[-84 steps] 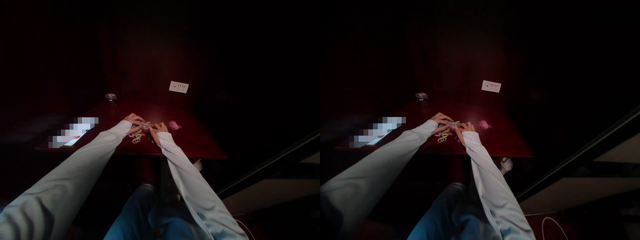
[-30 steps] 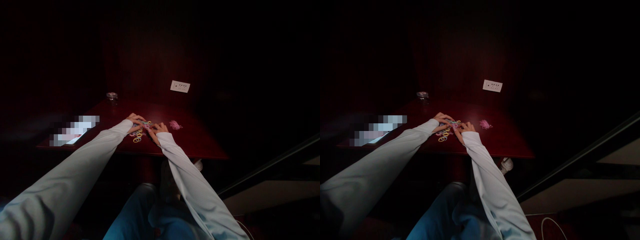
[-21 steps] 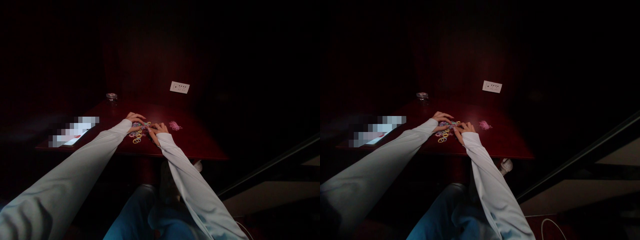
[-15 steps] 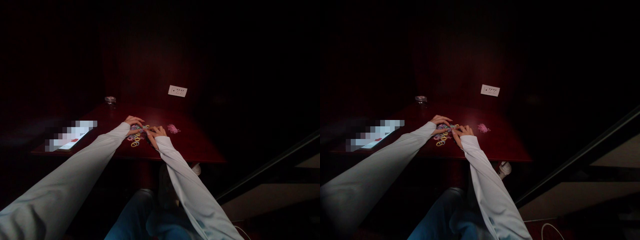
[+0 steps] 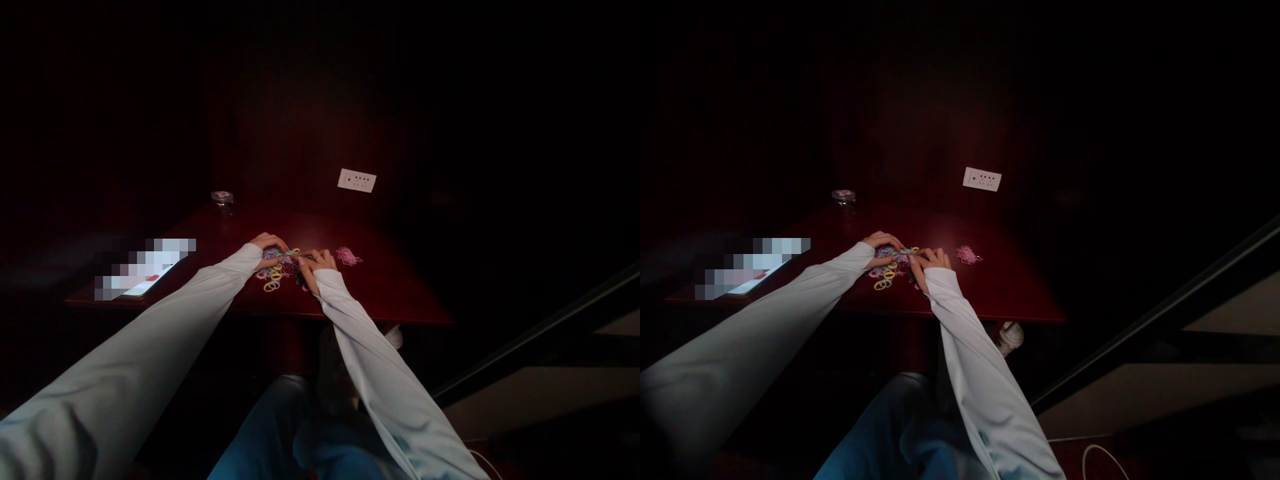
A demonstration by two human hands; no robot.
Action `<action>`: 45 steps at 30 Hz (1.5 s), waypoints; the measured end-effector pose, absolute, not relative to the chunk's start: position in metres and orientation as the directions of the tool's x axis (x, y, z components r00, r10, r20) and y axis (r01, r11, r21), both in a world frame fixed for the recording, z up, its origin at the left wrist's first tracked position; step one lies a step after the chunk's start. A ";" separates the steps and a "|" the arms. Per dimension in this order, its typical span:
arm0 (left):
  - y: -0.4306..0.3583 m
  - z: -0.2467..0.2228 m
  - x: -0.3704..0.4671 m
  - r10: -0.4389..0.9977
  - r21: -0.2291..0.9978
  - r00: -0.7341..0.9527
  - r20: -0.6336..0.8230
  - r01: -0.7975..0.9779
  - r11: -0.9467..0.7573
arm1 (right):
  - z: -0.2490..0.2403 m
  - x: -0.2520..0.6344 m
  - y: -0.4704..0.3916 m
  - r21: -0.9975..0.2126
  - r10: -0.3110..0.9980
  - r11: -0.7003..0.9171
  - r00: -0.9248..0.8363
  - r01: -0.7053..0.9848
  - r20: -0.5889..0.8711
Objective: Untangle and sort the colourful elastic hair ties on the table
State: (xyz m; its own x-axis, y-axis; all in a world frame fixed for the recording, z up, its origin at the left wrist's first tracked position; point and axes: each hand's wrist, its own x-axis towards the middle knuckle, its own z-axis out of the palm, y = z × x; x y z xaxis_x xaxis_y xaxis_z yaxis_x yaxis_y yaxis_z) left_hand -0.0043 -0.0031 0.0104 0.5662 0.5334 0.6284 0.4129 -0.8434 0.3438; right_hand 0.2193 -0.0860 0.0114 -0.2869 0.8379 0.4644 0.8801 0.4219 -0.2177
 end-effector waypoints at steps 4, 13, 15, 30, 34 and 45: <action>-0.004 0.011 -0.004 0.526 0.293 0.577 0.625 0.452 -0.843 | 0.011 0.219 -0.084 -0.216 0.841 0.420 -0.288 0.881 0.457; 0.002 0.003 -0.001 0.545 0.281 0.577 0.608 0.485 -0.828 | 0.006 0.218 -0.079 -0.220 0.843 0.431 -0.304 0.875 0.444; 0.003 0.003 -0.002 0.548 0.293 0.577 0.606 0.479 -0.828 | 0.006 0.219 -0.078 -0.226 0.841 0.434 -0.302 0.872 0.448; 0.000 0.016 -0.014 0.643 0.402 0.332 0.690 0.563 -0.722 | 0.017 0.223 -0.078 -0.304 0.912 0.267 -0.137 0.915 0.387; 0.003 0.002 -0.008 0.735 0.530 0.324 0.596 0.529 -0.663 | 0.012 0.222 -0.079 -0.337 0.857 0.459 -0.311 0.822 0.410; -0.008 0.001 0.004 0.704 0.673 0.464 0.537 0.266 -0.690 | 0.020 0.226 -0.077 -0.549 0.885 0.422 -0.196 0.721 0.422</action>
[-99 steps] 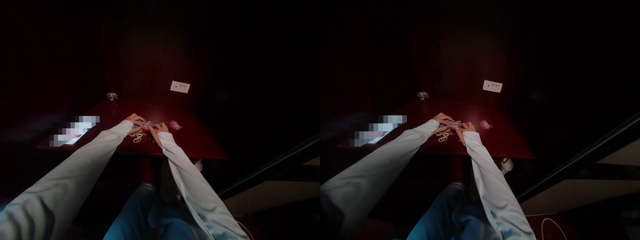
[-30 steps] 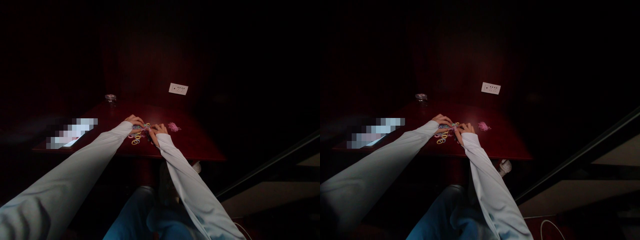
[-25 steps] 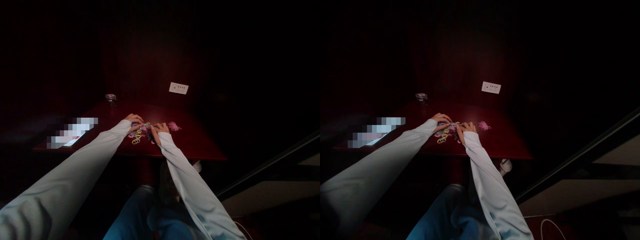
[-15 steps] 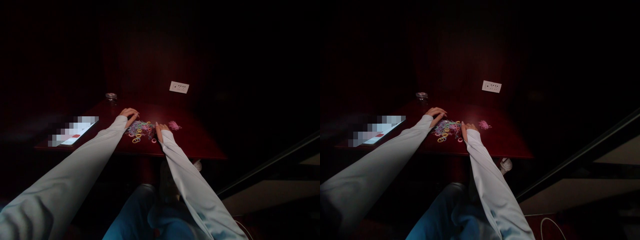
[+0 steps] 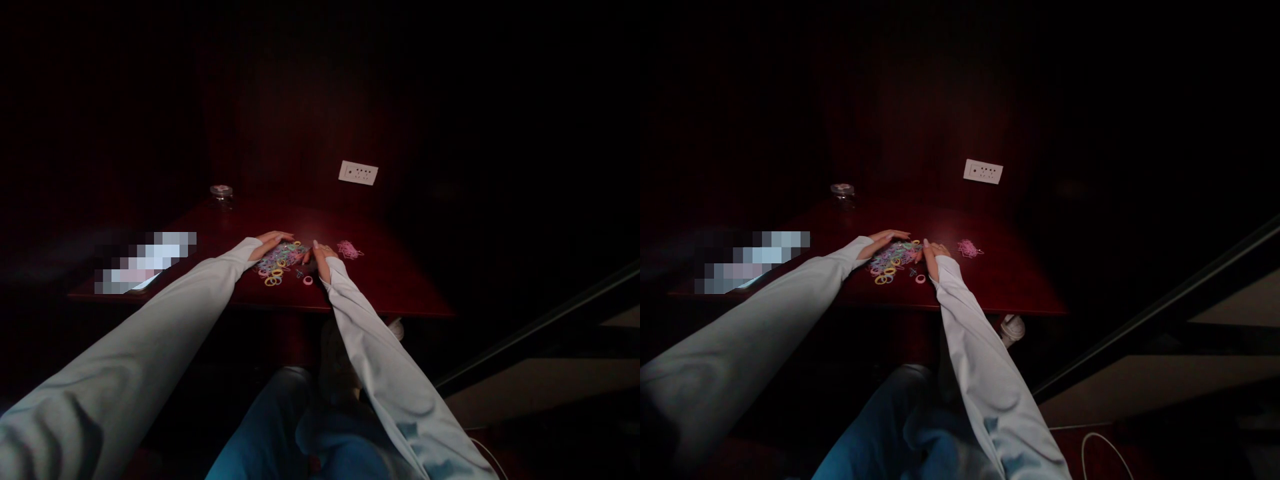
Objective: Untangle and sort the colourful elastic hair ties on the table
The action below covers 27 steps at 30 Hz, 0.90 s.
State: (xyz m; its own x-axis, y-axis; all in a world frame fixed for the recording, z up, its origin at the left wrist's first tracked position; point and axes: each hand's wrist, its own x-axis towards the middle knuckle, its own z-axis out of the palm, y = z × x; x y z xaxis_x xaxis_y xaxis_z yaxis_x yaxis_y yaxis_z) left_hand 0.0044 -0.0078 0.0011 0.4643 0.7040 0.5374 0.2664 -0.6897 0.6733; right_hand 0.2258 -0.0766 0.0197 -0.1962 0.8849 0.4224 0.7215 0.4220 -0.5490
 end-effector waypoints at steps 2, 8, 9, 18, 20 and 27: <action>-0.009 0.007 0.004 0.673 0.621 0.450 0.587 0.282 -0.731 | 0.022 0.228 -0.079 -0.638 0.926 0.343 -0.135 0.689 0.353; -0.008 0.018 -0.009 0.620 0.470 0.322 0.715 0.435 -0.768 | 0.022 0.227 -0.089 -0.692 0.937 0.343 -0.287 0.635 0.201; -0.006 0.017 -0.012 0.637 0.460 0.264 0.725 0.503 -0.732 | 0.020 0.226 -0.088 -0.680 0.921 0.380 -0.320 0.627 0.220; 0.031 -0.011 -0.014 0.790 0.662 -0.007 0.613 0.550 -0.509 | 0.008 0.217 -0.078 -0.570 0.820 0.572 -0.399 0.590 0.410; 0.033 -0.017 -0.009 0.829 0.712 0.054 0.557 0.484 -0.510 | 0.010 0.220 -0.079 -0.584 0.817 0.576 -0.396 0.572 0.418; 0.017 -0.013 0.001 0.897 0.885 0.282 0.341 0.227 -0.408 | 0.008 0.231 -0.066 -0.570 0.884 0.309 -0.009 0.762 0.467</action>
State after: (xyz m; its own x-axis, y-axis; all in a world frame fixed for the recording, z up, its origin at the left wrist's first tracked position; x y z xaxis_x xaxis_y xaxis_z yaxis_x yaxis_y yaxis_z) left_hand 0.0014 0.0170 -0.0133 0.2820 0.8968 0.3409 0.2268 -0.4076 0.8846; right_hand 0.2313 -0.0662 0.0080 -0.0094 0.8844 0.4666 0.7619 0.3086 -0.5695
